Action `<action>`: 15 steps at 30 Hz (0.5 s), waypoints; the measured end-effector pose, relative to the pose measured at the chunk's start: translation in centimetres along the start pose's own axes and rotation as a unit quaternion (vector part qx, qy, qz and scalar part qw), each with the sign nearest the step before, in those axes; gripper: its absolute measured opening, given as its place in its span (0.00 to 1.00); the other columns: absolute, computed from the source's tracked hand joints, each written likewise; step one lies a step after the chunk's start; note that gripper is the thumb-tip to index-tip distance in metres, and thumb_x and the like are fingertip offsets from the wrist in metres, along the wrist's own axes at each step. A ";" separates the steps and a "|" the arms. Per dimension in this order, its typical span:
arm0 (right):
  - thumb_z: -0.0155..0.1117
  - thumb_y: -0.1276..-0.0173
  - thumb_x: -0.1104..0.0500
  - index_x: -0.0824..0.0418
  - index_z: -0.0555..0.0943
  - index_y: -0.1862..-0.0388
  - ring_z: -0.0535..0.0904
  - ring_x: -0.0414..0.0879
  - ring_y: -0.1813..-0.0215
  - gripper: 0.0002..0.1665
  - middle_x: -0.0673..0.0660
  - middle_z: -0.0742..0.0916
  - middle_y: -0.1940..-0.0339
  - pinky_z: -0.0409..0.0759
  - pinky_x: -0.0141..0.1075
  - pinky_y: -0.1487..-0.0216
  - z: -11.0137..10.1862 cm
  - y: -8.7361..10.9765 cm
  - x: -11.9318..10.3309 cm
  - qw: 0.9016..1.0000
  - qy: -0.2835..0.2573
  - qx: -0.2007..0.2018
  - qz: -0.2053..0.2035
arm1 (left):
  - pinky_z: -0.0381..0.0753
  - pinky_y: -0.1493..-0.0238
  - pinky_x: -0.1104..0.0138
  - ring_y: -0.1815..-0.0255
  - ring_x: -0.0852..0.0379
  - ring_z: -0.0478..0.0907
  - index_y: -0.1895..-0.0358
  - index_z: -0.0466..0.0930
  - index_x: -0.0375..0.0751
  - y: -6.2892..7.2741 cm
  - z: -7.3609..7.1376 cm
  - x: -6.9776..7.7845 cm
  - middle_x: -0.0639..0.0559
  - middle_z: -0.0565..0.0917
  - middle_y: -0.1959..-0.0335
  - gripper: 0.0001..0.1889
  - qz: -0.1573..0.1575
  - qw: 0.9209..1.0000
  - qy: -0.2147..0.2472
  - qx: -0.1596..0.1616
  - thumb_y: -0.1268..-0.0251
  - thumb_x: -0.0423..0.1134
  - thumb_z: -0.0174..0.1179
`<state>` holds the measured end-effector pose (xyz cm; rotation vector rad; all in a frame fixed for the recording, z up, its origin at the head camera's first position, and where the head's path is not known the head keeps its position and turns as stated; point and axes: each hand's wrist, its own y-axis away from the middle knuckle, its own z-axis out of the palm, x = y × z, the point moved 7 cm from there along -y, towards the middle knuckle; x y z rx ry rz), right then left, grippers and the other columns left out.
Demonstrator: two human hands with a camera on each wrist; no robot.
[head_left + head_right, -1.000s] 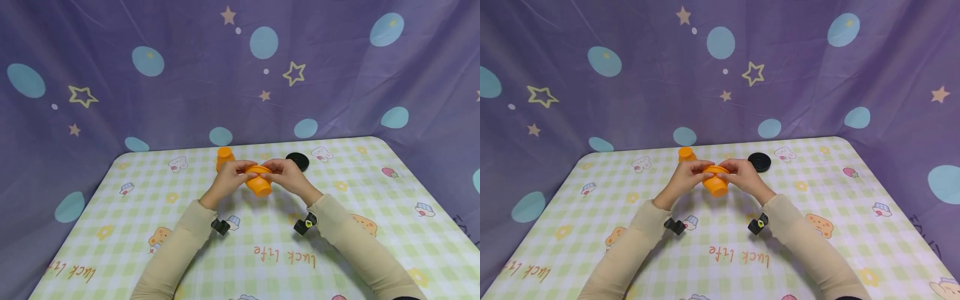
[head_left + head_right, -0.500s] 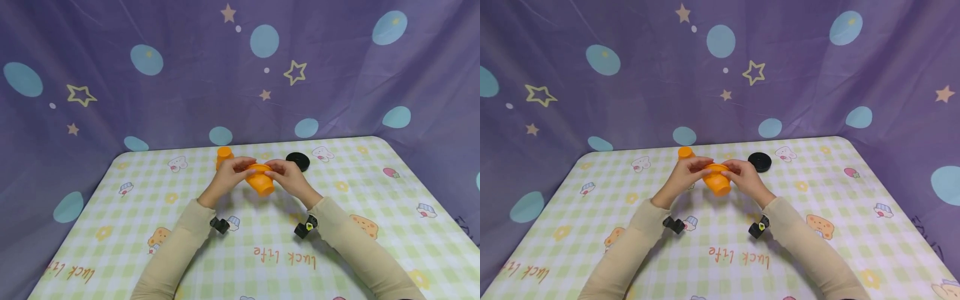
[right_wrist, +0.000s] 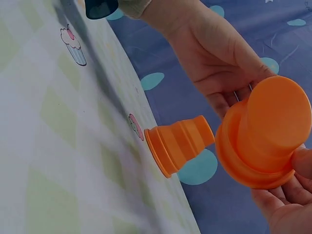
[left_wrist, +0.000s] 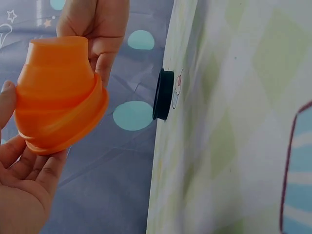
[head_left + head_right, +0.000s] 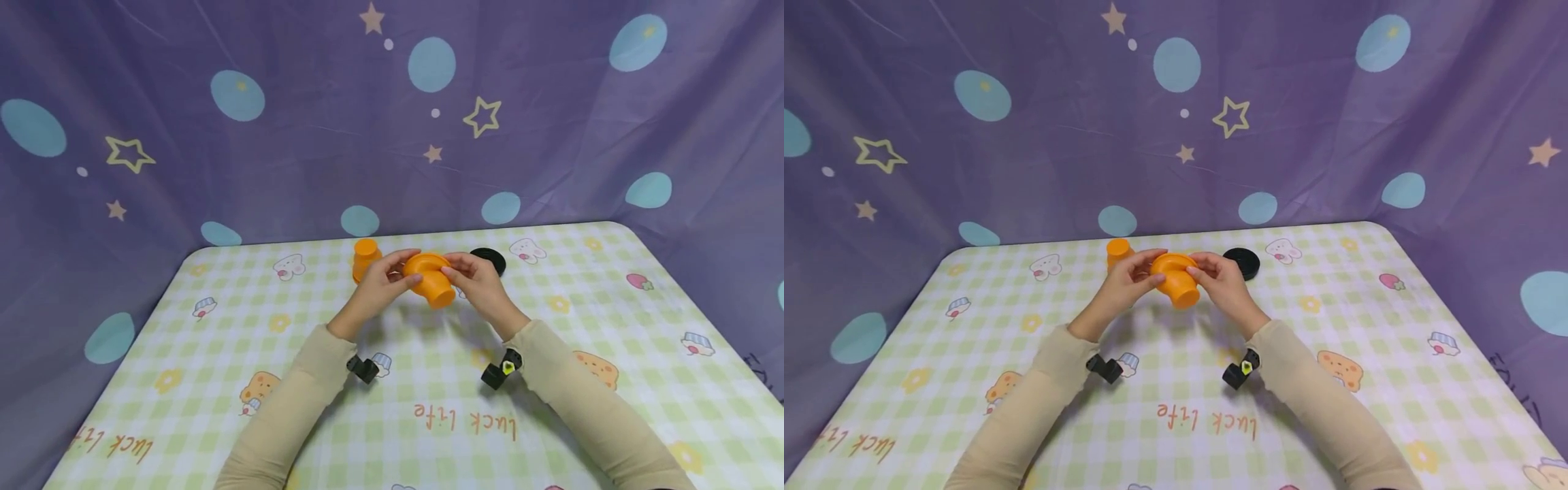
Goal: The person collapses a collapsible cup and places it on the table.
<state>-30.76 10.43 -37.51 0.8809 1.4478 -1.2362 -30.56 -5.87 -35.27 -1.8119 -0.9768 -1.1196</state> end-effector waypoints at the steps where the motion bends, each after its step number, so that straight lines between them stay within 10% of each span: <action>1: 0.57 0.31 0.68 0.78 0.74 0.48 0.82 0.38 0.65 0.17 0.47 0.85 0.65 0.81 0.28 0.61 0.0 0.0 0.0 1.000 -0.002 0.000 -0.001 | 0.77 0.59 0.74 0.58 0.52 0.76 0.38 0.70 0.29 0.1 0.0 0.4 0.35 0.77 0.46 0.24 0.000 1.000 -0.003 0.002 0.37 0.31 0.60; 15: 0.54 0.31 0.71 0.82 0.72 0.47 0.82 0.37 0.66 0.17 0.45 0.85 0.69 0.82 0.29 0.60 1.0 -0.1 0.2 0.999 -0.039 0.004 0.013 | 0.78 0.63 0.74 0.62 0.56 0.76 0.43 0.74 0.28 0.7 -0.2 2.3 0.36 0.80 0.50 0.20 -0.009 0.999 -0.007 0.033 0.35 0.34 0.59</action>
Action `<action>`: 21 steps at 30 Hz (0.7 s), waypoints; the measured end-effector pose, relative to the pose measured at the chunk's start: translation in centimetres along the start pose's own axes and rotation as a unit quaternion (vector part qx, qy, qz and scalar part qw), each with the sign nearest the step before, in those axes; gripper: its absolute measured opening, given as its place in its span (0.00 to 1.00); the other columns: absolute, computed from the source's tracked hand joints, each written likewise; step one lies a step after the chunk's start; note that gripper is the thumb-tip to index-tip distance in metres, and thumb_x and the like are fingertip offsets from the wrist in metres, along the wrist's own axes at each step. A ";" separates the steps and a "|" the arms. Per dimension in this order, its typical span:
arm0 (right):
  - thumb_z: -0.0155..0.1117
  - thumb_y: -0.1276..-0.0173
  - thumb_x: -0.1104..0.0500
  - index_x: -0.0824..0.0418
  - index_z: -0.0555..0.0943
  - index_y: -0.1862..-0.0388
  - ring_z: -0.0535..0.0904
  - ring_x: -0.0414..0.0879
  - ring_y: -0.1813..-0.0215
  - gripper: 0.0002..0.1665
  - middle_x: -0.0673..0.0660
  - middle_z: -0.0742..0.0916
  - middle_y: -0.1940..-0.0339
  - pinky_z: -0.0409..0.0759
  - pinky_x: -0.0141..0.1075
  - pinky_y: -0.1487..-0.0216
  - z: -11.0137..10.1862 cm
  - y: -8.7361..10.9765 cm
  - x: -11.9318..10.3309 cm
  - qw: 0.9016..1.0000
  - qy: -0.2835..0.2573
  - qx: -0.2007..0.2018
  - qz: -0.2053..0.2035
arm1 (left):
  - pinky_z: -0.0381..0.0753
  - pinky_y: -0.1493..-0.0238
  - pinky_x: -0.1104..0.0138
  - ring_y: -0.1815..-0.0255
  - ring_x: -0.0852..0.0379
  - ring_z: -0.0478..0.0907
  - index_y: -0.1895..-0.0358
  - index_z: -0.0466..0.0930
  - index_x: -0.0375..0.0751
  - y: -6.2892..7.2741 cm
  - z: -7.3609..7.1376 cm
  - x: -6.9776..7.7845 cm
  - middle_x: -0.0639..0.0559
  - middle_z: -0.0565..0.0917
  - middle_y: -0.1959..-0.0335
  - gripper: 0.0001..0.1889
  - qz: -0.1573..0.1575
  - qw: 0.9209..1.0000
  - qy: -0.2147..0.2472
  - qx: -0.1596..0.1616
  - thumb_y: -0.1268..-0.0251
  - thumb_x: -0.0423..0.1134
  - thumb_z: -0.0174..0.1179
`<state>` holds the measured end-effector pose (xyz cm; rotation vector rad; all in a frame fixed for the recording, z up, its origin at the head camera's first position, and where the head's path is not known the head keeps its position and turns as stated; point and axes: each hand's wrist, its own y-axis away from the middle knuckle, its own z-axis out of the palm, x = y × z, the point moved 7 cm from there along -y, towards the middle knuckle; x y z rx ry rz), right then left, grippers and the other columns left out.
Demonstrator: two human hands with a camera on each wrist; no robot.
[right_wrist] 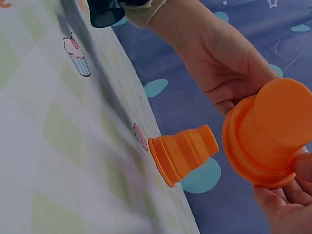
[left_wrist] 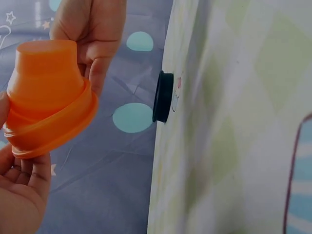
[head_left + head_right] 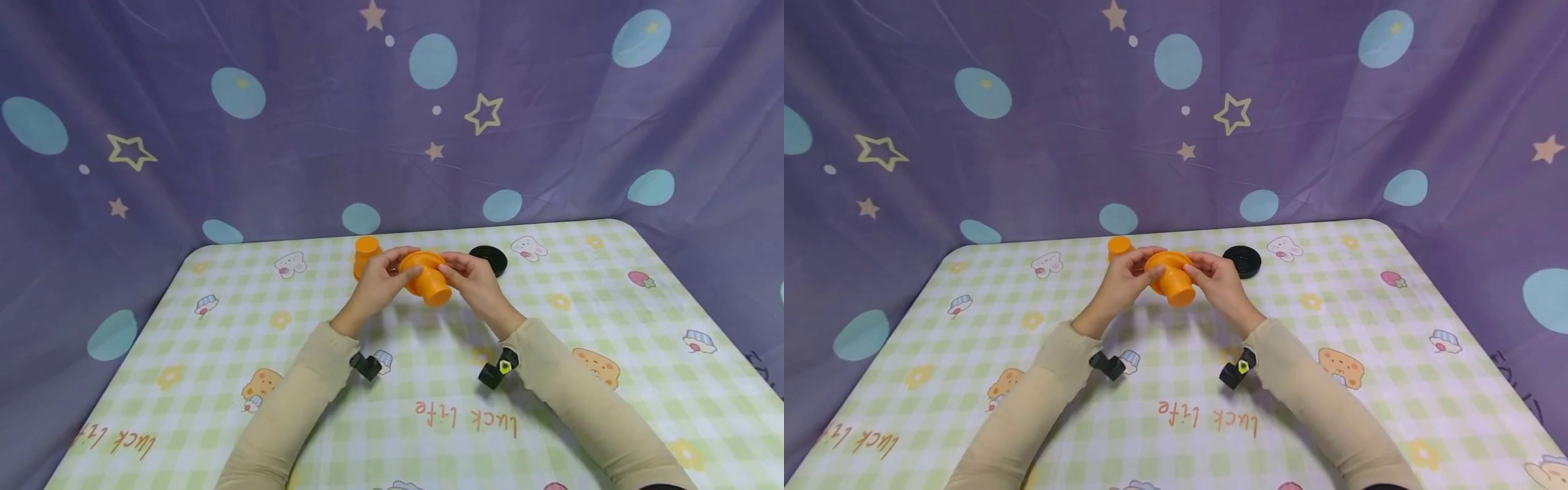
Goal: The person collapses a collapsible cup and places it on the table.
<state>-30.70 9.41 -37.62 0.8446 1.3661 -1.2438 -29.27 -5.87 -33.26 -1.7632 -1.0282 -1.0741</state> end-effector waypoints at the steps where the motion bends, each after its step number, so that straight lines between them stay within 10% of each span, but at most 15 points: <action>1: 0.54 0.31 0.70 0.82 0.72 0.47 0.82 0.37 0.66 0.17 0.45 0.85 0.69 0.82 0.28 0.60 0.0 0.0 -0.1 1.000 0.000 0.001 -0.001 | 0.78 0.63 0.73 0.62 0.56 0.76 0.43 0.74 0.28 0.0 0.0 0.0 0.36 0.80 0.51 0.20 -0.001 1.000 0.006 0.000 0.35 0.35 0.59; 21: 0.56 0.32 0.70 0.81 0.74 0.46 0.83 0.37 0.63 0.18 0.54 0.87 0.61 0.82 0.31 0.56 0.2 0.6 -0.4 1.000 0.013 -0.006 -0.021 | 0.77 0.69 0.73 0.68 0.60 0.73 0.51 0.79 0.28 -0.5 -0.2 -0.7 0.41 0.81 0.63 0.15 0.013 0.999 0.011 0.029 0.40 0.32 0.63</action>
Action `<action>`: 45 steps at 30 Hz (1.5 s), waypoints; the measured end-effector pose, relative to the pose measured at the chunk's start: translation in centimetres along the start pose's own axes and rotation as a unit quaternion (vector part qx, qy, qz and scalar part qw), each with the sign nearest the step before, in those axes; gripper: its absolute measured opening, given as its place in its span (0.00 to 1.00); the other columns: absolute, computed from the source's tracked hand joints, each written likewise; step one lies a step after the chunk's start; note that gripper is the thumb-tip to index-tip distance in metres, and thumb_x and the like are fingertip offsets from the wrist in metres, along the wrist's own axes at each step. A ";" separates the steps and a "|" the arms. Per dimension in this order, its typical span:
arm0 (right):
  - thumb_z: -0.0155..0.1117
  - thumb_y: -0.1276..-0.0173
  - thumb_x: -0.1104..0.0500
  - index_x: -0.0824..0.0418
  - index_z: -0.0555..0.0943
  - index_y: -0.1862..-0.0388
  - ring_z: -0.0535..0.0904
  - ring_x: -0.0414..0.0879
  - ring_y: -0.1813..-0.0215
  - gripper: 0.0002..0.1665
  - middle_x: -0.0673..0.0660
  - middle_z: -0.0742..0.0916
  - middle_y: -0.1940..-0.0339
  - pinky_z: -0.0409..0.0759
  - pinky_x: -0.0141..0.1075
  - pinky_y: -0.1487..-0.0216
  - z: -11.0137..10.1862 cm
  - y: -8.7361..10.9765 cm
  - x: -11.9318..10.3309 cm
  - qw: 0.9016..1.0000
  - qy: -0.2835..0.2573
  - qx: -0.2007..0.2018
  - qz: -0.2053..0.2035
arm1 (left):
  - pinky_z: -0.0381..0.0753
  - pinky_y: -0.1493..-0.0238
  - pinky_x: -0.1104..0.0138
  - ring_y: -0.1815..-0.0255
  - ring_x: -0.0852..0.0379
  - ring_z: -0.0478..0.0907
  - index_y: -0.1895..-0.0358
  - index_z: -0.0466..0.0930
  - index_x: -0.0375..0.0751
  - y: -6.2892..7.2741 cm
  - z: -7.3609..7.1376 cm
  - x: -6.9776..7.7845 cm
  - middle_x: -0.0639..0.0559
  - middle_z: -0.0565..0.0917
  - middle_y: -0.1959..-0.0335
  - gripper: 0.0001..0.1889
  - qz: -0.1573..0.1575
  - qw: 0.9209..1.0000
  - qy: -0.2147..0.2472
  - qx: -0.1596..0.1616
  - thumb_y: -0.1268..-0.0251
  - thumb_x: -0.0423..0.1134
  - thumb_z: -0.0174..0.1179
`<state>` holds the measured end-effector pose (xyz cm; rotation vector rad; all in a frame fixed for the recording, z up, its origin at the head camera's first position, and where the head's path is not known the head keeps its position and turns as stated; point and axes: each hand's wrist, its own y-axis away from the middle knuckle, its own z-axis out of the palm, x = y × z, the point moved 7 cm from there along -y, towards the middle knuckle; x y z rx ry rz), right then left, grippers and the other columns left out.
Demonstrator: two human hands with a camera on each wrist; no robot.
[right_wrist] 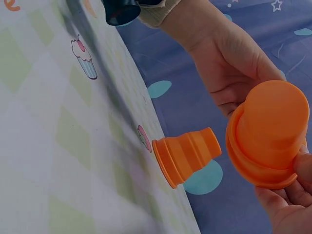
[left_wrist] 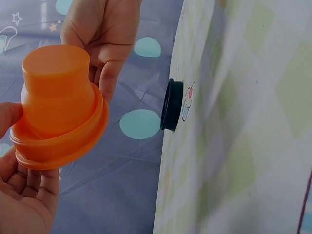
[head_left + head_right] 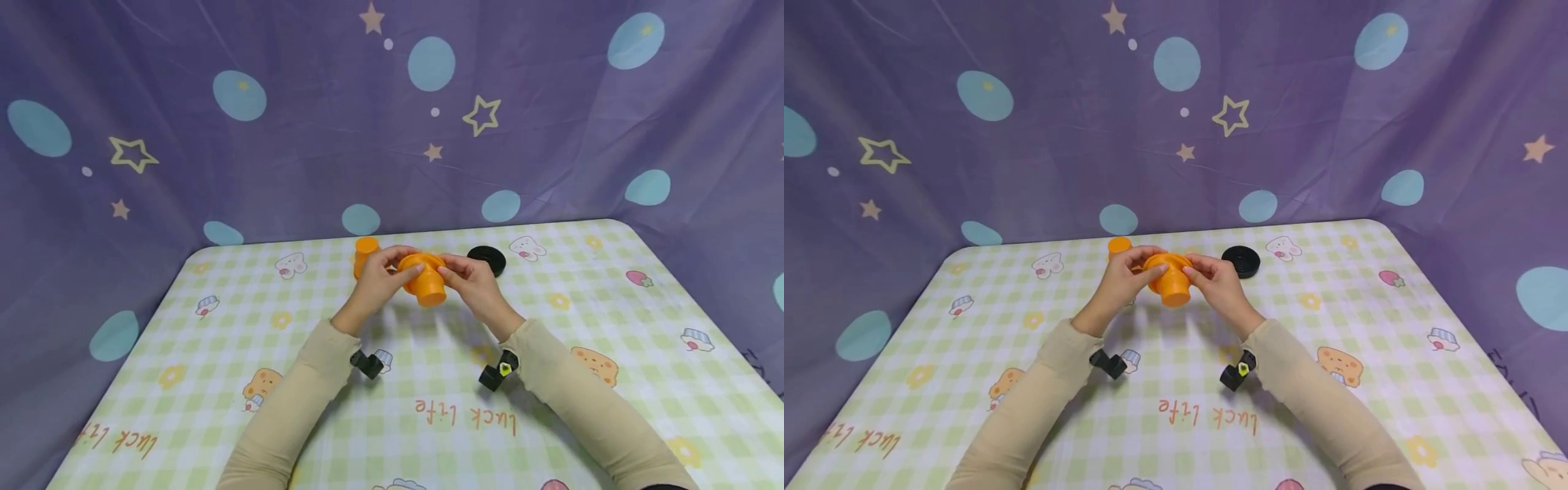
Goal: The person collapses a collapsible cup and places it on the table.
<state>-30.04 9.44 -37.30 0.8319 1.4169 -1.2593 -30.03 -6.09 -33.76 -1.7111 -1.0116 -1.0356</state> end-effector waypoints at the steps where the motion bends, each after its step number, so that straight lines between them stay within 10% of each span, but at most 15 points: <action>1: 0.55 0.32 0.70 0.81 0.73 0.46 0.83 0.37 0.62 0.18 0.57 0.87 0.60 0.81 0.31 0.56 0.0 0.0 0.0 1.000 0.004 -0.002 -0.001 | 0.77 0.70 0.73 0.68 0.60 0.73 0.52 0.80 0.29 -0.1 0.0 -0.4 0.41 0.81 0.64 0.15 0.001 1.000 -0.001 0.002 0.40 0.32 0.63; 18: 0.64 0.35 0.60 0.71 0.76 0.48 0.82 0.43 0.59 0.20 0.55 0.85 0.57 0.80 0.32 0.53 -0.1 0.1 0.3 0.997 0.045 -0.028 0.054 | 0.82 0.65 0.66 0.66 0.54 0.81 0.50 0.82 0.35 -0.4 0.2 -2.3 0.43 0.85 0.57 0.17 -0.004 0.999 -0.026 -0.025 0.42 0.35 0.66; 45: 0.63 0.38 0.71 0.75 0.79 0.59 0.80 0.55 0.57 0.09 0.68 0.85 0.60 0.82 0.36 0.55 1.7 0.6 -3.8 0.976 0.211 -0.038 -0.027 | 0.83 0.63 0.68 0.61 0.56 0.84 0.51 0.83 0.35 -0.1 1.0 -1.9 0.44 0.85 0.55 0.13 0.028 0.996 -0.059 -0.055 0.39 0.32 0.63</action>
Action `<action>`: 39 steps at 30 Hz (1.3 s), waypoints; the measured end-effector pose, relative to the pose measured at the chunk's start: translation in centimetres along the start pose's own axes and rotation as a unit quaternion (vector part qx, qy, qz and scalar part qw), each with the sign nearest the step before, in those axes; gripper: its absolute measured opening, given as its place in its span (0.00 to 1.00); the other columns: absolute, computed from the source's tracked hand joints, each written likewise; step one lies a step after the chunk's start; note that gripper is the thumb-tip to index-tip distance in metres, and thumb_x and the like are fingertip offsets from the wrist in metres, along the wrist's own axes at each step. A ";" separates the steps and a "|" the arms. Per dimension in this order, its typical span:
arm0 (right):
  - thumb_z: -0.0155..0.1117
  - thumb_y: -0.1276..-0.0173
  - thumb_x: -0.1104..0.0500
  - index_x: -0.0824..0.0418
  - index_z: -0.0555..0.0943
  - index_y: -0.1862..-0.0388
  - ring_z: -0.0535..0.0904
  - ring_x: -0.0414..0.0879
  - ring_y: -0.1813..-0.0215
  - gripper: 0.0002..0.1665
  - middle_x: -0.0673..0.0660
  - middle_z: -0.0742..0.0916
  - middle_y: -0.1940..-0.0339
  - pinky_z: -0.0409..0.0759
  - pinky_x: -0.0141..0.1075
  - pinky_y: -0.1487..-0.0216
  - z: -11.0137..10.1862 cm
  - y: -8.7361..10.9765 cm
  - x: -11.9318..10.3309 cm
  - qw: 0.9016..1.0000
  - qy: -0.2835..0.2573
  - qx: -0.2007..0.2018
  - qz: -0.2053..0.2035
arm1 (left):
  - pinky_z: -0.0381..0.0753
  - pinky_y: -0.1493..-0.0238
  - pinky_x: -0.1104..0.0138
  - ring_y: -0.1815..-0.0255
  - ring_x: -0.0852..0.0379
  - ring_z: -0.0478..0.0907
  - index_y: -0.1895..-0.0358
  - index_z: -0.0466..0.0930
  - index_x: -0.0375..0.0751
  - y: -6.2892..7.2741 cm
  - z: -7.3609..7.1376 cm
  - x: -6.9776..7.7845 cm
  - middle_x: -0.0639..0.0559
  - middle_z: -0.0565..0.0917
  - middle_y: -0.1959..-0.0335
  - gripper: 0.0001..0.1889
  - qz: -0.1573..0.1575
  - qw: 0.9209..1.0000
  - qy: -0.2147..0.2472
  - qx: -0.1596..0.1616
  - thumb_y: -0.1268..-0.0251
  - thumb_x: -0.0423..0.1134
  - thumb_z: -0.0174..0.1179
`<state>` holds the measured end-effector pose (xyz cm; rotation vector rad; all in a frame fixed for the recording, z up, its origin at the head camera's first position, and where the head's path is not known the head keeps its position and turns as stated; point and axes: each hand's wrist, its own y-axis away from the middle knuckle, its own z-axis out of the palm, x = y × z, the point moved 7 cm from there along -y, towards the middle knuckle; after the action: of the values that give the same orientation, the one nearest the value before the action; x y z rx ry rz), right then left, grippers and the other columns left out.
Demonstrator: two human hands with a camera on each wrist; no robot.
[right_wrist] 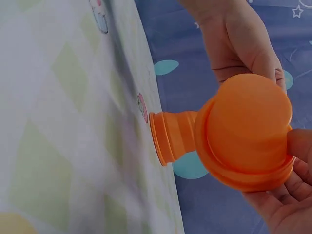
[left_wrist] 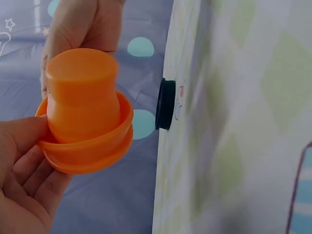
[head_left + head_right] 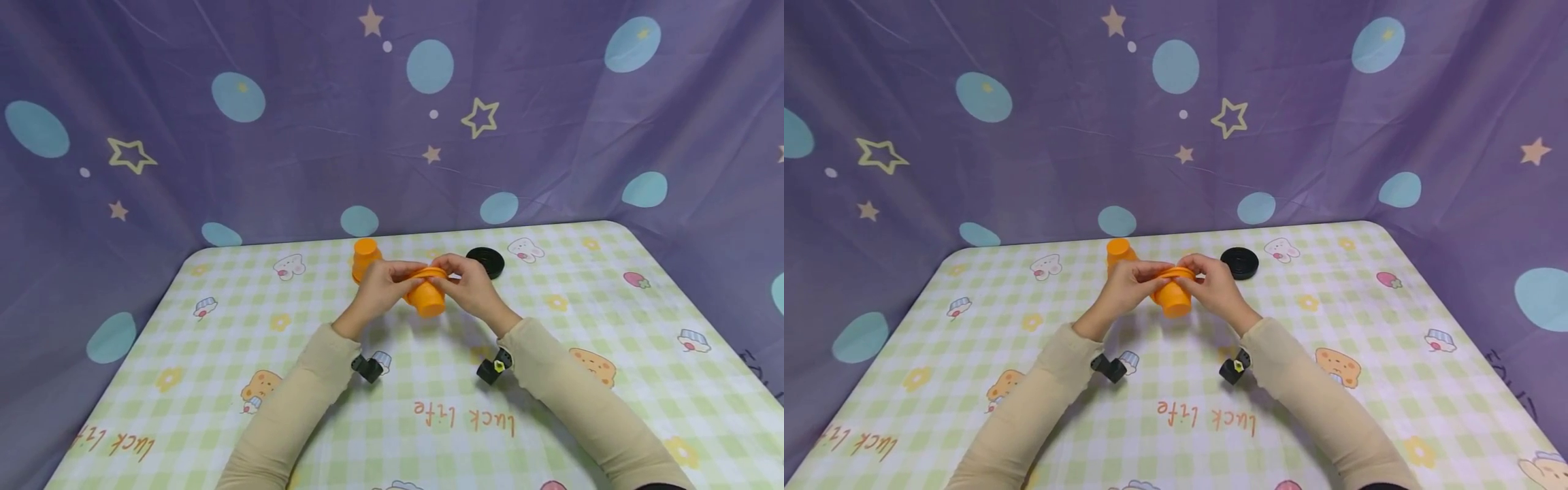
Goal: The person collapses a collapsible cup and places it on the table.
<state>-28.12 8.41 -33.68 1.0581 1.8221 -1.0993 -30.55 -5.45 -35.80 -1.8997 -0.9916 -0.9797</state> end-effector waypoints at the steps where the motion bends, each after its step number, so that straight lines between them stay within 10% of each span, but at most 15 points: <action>1: 0.63 0.38 0.71 0.75 0.79 0.60 0.80 0.55 0.58 0.09 0.68 0.85 0.61 0.83 0.35 0.57 0.0 0.0 0.0 1.000 0.001 0.003 -0.005 | 0.83 0.62 0.68 0.60 0.56 0.84 0.51 0.83 0.34 0.0 0.0 0.1 0.43 0.85 0.55 0.13 -0.002 1.000 -0.003 -0.001 0.39 0.32 0.62; 9: 0.66 0.37 0.62 0.67 0.82 0.57 0.83 0.46 0.63 0.12 0.62 0.87 0.60 0.82 0.34 0.66 -0.1 -0.7 4.0 0.998 -0.053 -0.010 0.018 | 0.82 0.57 0.67 0.56 0.53 0.83 0.47 0.80 0.32 0.1 -0.1 -0.2 0.42 0.83 0.51 0.16 -0.035 0.999 0.014 -0.019 0.37 0.35 0.61; 25: 0.63 0.35 0.64 0.74 0.77 0.52 0.82 0.42 0.66 0.16 0.50 0.86 0.66 0.82 0.31 0.64 -1.2 -0.5 4.1 0.984 -0.171 0.034 0.031 | 0.82 0.56 0.64 0.65 0.58 0.82 0.48 0.77 0.28 0.3 -0.2 -1.0 0.37 0.84 0.57 0.16 -0.060 0.993 0.099 -0.029 0.34 0.35 0.58; 33: 0.62 0.34 0.64 0.74 0.77 0.51 0.80 0.40 0.67 0.16 0.47 0.86 0.66 0.74 0.26 0.73 -1.1 -0.6 4.6 0.982 -0.182 0.024 0.038 | 0.82 0.59 0.67 0.68 0.59 0.81 0.53 0.76 0.25 0.2 0.0 -1.1 0.43 0.84 0.64 0.12 -0.069 0.989 0.129 -0.034 0.35 0.30 0.58; 39: 0.64 0.35 0.63 0.74 0.75 0.48 0.82 0.41 0.63 0.20 0.48 0.86 0.61 0.81 0.30 0.62 -0.4 -0.6 4.6 0.978 -0.201 -0.021 0.051 | 0.82 0.59 0.59 0.69 0.59 0.80 0.55 0.76 0.25 0.2 0.2 -1.1 0.42 0.82 0.64 0.11 -0.062 0.992 0.110 -0.030 0.35 0.30 0.58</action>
<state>-30.48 9.89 -37.43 0.8232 1.4479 -1.1141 -30.74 -5.68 -36.85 -1.7493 -0.9664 -1.2747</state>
